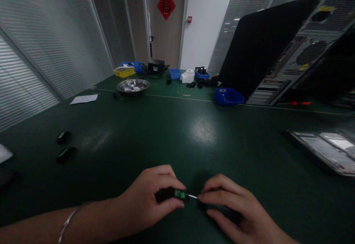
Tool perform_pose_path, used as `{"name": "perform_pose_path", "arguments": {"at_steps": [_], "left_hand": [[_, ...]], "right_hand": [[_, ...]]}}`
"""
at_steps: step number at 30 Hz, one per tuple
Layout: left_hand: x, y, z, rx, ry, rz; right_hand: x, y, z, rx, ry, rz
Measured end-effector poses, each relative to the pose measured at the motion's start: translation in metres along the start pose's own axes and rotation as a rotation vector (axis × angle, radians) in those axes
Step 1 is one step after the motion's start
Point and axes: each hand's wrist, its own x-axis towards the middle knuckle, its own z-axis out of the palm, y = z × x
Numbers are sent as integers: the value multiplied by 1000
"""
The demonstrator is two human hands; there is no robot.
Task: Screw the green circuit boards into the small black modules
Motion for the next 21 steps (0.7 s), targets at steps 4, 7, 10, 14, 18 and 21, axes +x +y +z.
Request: {"name": "perform_pose_path", "arguments": {"at_steps": [4, 7, 10, 14, 18, 21], "left_hand": [[0, 7, -1, 20, -34, -16], [1, 8, -2, 28, -40, -29], [1, 8, -2, 21, -42, -34], [2, 10, -2, -3, -58, -70], [4, 11, -1, -105, -47, -128], [4, 9, -1, -166, -28, -174]], "right_hand": [[-1, 1, 0, -36, -7, -25], [-3, 0, 0, -33, -15, -18], [-3, 0, 1, -19, -7, -12], [-4, 1, 1, 3, -2, -18], [-6, 3, 3, -1, -5, -20], [-7, 5, 3, -5, -1, -17]]}}
